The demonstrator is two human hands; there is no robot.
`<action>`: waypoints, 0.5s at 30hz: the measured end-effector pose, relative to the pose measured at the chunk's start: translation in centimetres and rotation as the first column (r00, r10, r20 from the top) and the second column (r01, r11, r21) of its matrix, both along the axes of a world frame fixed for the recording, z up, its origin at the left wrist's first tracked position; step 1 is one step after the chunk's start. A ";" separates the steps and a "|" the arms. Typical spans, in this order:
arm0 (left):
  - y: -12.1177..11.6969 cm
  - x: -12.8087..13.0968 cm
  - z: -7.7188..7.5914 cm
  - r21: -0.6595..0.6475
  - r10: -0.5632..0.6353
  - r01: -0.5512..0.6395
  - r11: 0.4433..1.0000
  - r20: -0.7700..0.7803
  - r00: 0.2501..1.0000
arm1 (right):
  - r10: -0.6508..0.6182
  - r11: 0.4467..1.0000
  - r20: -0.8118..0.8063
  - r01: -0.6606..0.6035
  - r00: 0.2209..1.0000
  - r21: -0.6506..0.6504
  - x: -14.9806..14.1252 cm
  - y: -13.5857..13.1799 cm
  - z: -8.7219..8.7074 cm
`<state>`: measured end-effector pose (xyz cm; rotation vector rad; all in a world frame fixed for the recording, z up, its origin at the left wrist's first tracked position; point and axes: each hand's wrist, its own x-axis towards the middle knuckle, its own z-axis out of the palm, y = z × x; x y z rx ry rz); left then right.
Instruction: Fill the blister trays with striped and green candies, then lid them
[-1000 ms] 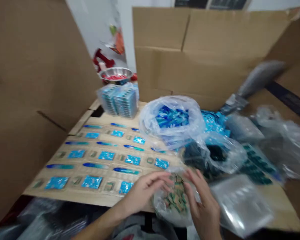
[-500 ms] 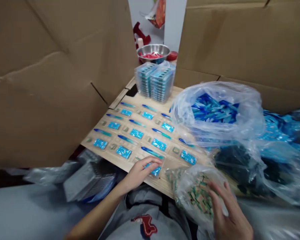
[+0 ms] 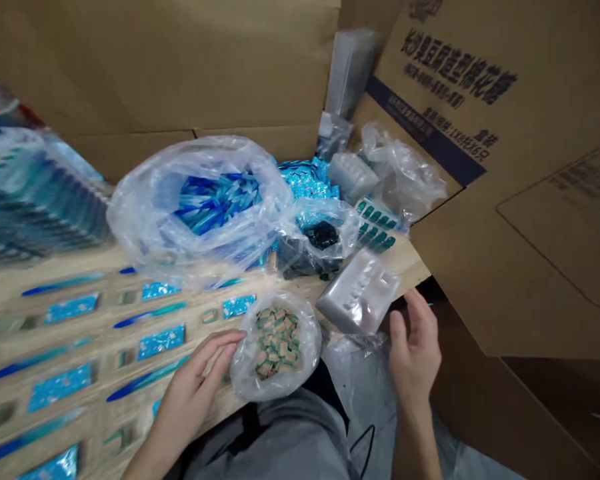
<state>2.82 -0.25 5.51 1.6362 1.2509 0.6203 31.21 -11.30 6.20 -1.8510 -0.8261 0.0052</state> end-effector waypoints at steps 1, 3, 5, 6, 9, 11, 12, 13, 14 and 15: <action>0.2 0.9 0.5 0.011 -0.022 0.022 1.000 0.011 1.000 | -0.061 0.998 -0.084 0.061 0.995 -0.008 1.8 -0.2 -0.7; 0.3 2.9 1.3 0.021 -0.086 0.085 0.996 0.044 0.995 | -0.082 0.997 -0.212 0.077 0.974 -0.032 4.8 0.1 -2.3; -0.1 5.0 1.8 0.022 -0.178 0.177 0.984 0.078 0.981 | -0.038 0.999 -0.300 0.027 0.953 -0.043 6.5 0.9 -3.7; -0.3 5.9 1.9 0.022 -0.227 0.226 0.974 0.093 0.970 | -0.010 0.999 -0.339 -0.004 0.941 -0.041 6.9 1.4 -4.3; -0.9 7.6 1.6 0.016 -0.352 0.352 0.936 0.109 0.930 | 0.052 0.998 -0.404 -0.065 0.913 -0.019 7.2 2.6 -5.5; -0.7 7.9 1.3 -0.011 -0.394 0.396 0.918 0.094 0.914 | 0.045 0.999 -0.416 -0.054 0.908 -0.008 7.0 2.8 -5.9; -0.6 7.8 1.2 -0.029 -0.399 0.402 0.915 0.080 0.913 | 0.031 0.999 -0.419 -0.038 0.908 -0.008 6.9 2.7 -5.9; -0.4 7.6 1.2 -0.045 -0.396 0.399 0.916 0.062 0.916 | 0.016 1.000 -0.418 -0.023 0.908 -0.011 6.8 2.5 -5.9; -0.2 7.3 1.3 -0.054 -0.387 0.389 0.920 0.040 0.921 | 0.007 1.000 -0.415 -0.015 0.910 -0.015 6.6 2.3 -5.6; -0.2 7.1 1.5 -0.046 -0.379 0.379 0.924 0.017 0.925 | 0.020 0.999 -0.404 -0.030 0.914 -0.018 6.3 2.2 -5.3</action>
